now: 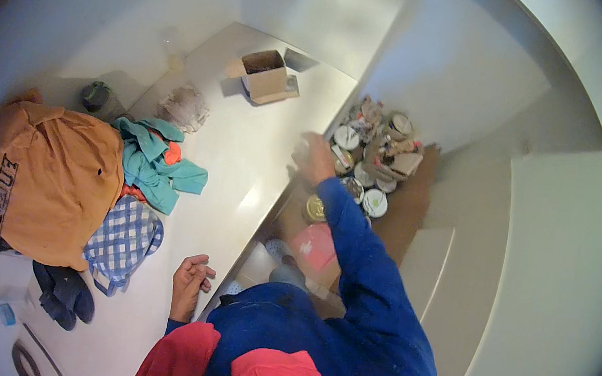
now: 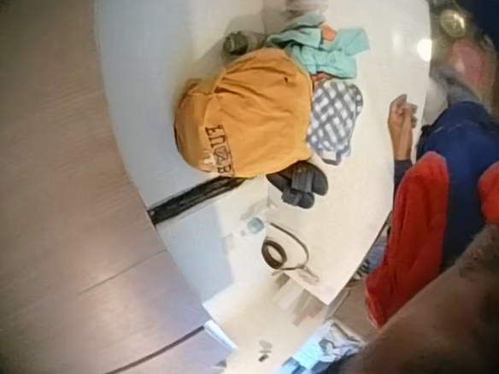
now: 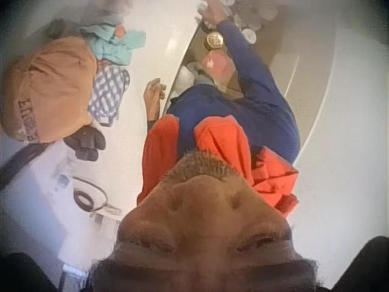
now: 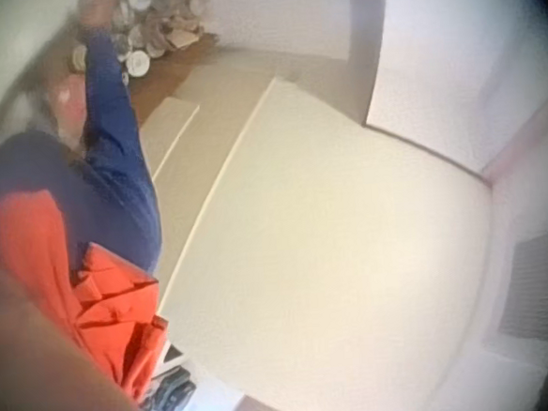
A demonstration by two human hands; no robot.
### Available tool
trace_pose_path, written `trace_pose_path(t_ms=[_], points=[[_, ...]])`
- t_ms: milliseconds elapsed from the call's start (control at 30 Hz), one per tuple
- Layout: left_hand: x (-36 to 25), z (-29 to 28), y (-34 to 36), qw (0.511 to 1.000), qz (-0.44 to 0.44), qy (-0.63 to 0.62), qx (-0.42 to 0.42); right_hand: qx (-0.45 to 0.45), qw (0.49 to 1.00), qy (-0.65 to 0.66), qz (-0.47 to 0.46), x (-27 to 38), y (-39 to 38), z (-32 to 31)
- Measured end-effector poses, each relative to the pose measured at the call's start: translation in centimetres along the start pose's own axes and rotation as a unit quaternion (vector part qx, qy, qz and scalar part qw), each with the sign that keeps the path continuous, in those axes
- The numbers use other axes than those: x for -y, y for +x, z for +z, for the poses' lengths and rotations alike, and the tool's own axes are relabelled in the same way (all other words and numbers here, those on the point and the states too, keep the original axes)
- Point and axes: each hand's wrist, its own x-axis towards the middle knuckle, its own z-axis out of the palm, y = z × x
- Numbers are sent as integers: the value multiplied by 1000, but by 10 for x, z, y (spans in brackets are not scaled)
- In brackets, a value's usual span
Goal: The person is installing a kitchen cabinet with a sink. They use a utility knife to trim the cabinet edges and a sanding block to smooth the surfaces. The person also handles a roll of tape and other tools during the process.
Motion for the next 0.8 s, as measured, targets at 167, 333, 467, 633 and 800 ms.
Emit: trace_pose_path(t_ms=[167, 333, 467, 633, 800], points=[[-18, 44, 44, 995, 30, -15, -90, 144, 973, -168, -66, -65, 176, 26], [-21, 106, 89, 990, 39, 1, -137, 254, 933, -228, -117, -91, 276, 54], [-15, 146, 108, 991, 1, 35, -127, 300, 917, -231, -124, -83, 302, 53], [-24, 164, 126, 990, -9, 31, -138, 271, 942, -188, -64, -97, 304, 63], [-39, 165, 147, 988, -13, -20, -153, 381, 917, 96, 69, -138, 306, 67]])
